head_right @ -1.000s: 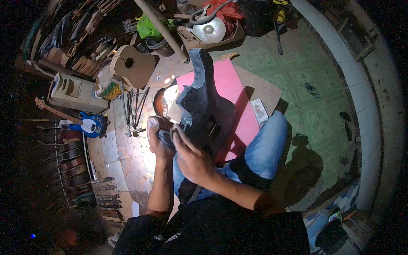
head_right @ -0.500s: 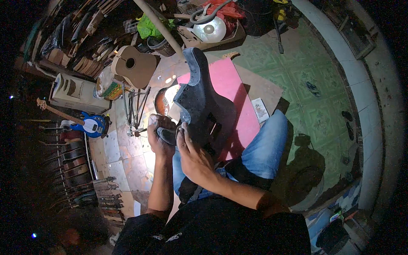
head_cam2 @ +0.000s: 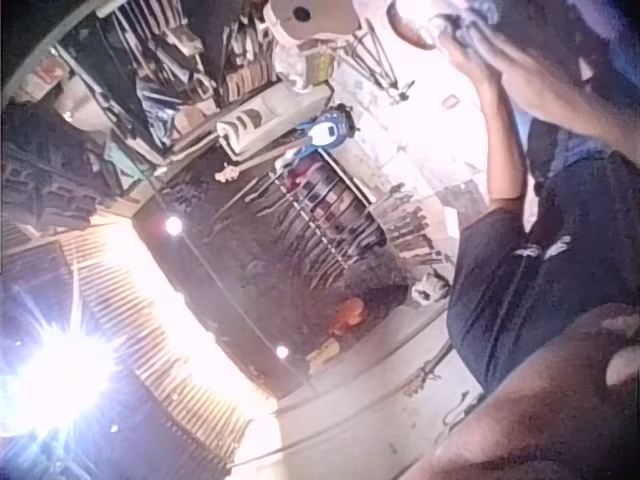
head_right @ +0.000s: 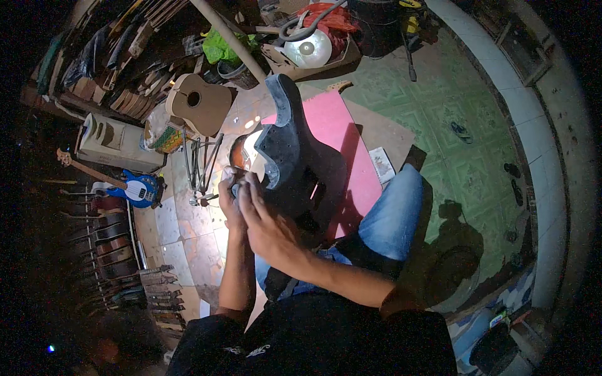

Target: The person sands the surfaces and edges of a guitar body with a piece of sandpaper, alternating between different sides and contours of the instrument.

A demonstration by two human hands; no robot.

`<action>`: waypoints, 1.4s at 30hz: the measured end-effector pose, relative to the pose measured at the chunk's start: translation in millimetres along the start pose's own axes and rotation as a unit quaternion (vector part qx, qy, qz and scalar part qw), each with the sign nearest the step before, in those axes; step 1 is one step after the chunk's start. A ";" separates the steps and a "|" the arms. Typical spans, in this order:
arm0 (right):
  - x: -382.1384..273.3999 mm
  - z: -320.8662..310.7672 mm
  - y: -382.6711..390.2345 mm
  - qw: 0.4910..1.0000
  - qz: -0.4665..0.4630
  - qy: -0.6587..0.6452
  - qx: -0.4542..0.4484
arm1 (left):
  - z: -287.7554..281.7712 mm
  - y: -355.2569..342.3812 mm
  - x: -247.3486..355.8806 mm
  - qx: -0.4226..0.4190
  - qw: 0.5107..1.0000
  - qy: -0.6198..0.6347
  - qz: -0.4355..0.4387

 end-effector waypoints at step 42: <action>34.9 -40.0 -8.9 0.986 -0.121 -0.069 0.091 | 44.6 -5.2 19.3 -0.172 0.985 0.014 -0.013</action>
Point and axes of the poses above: each hand's wrist, its own y-axis away from the middle knuckle, its own z-axis out of the palm, x = y × z, the point moved 1 cm from there along -y, towards the middle knuckle, and after that the axes turned 2 degrees about -z, right-handed, at the moved point
